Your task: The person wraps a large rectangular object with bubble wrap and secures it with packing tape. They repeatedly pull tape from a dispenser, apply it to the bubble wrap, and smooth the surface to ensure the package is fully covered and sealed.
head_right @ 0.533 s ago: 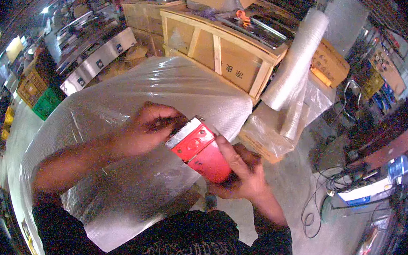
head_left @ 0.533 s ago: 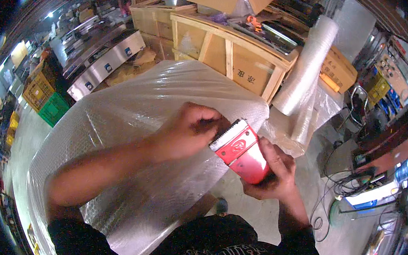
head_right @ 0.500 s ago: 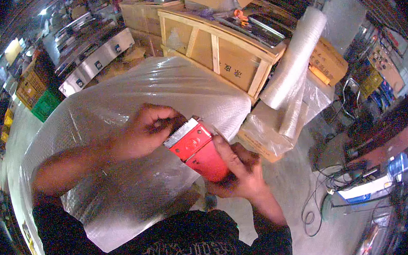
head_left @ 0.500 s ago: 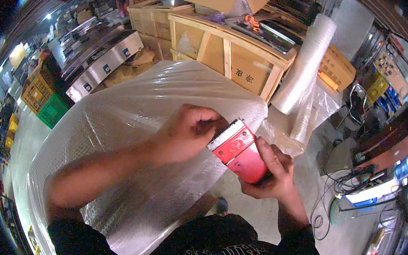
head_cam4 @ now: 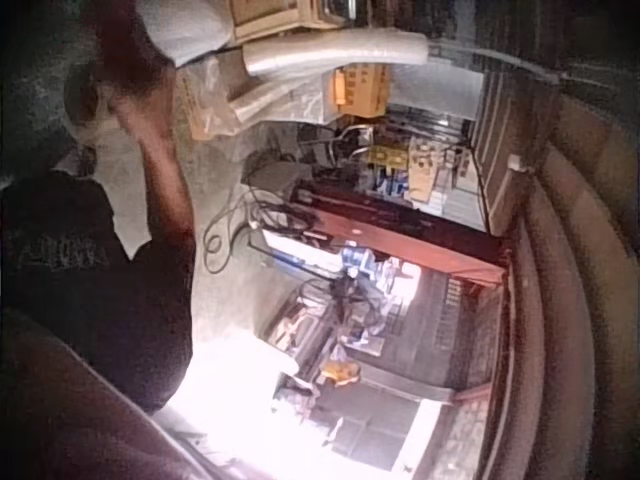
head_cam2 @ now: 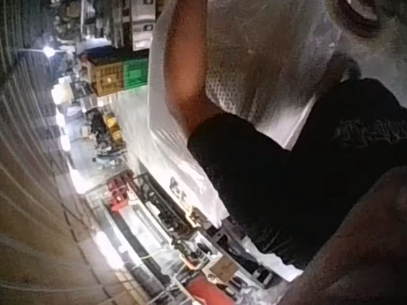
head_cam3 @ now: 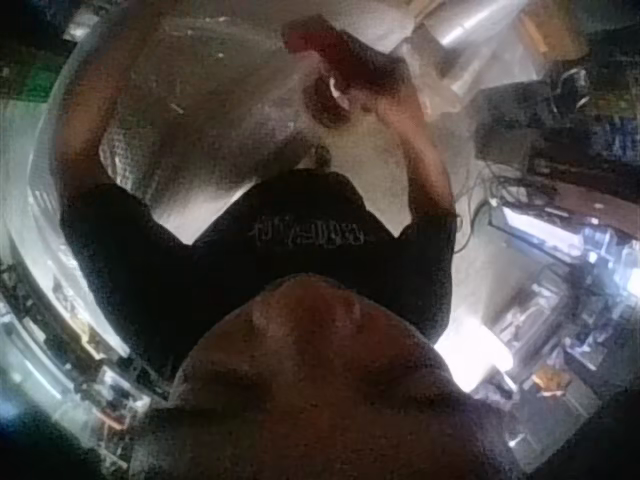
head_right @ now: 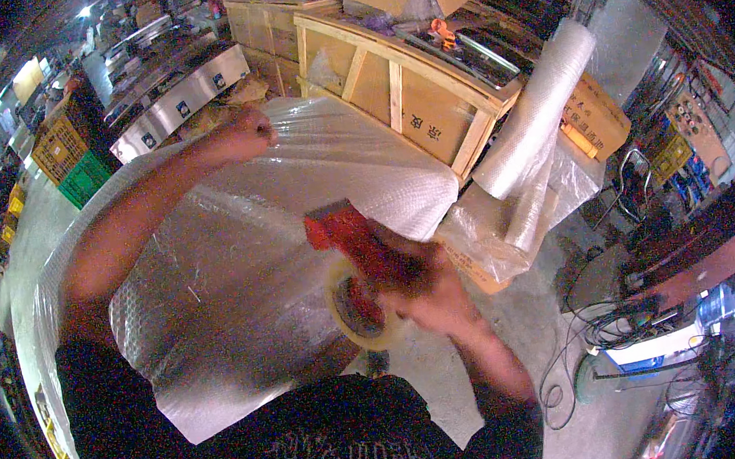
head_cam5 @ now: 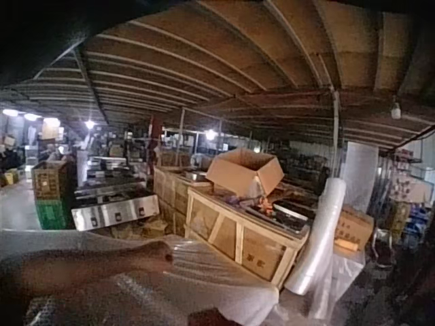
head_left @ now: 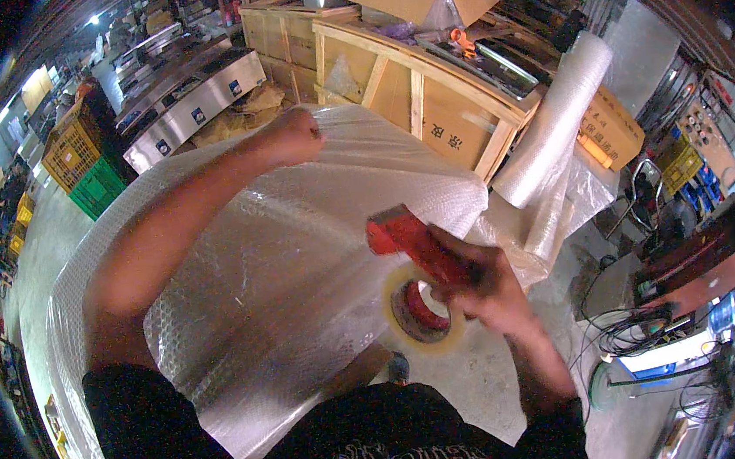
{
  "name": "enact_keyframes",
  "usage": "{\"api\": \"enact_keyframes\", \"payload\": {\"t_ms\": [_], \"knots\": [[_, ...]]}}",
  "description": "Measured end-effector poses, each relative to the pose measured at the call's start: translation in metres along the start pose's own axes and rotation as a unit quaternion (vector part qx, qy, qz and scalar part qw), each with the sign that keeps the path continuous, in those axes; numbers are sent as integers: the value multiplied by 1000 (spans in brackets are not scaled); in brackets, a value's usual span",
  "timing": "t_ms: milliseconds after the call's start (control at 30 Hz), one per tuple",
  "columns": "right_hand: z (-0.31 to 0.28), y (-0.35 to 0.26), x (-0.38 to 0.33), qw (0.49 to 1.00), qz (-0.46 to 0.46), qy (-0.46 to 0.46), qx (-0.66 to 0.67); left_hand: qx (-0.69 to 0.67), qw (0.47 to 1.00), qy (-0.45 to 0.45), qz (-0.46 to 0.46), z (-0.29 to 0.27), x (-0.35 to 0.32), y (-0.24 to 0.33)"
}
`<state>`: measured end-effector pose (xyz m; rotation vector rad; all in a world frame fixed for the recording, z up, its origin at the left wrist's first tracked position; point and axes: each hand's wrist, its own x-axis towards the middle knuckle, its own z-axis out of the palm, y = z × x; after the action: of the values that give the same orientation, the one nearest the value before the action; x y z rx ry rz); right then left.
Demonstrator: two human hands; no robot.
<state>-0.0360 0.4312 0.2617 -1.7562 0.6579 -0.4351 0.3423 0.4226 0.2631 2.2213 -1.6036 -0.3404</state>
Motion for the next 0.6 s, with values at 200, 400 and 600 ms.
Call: {"api": "enact_keyframes", "payload": {"t_ms": [200, 400, 600], "knots": [[4, 3, 48, 987, 33, -137, -78, 422, 905, -29, 46, 52, -55, -4], [12, -6, 31, 987, 15, -140, -71, 27, 932, -173, 317, 28, -109, -11], [20, -16, -13, 980, 49, -132, -143, 203, 950, -81, 222, 53, -143, 11]]}}
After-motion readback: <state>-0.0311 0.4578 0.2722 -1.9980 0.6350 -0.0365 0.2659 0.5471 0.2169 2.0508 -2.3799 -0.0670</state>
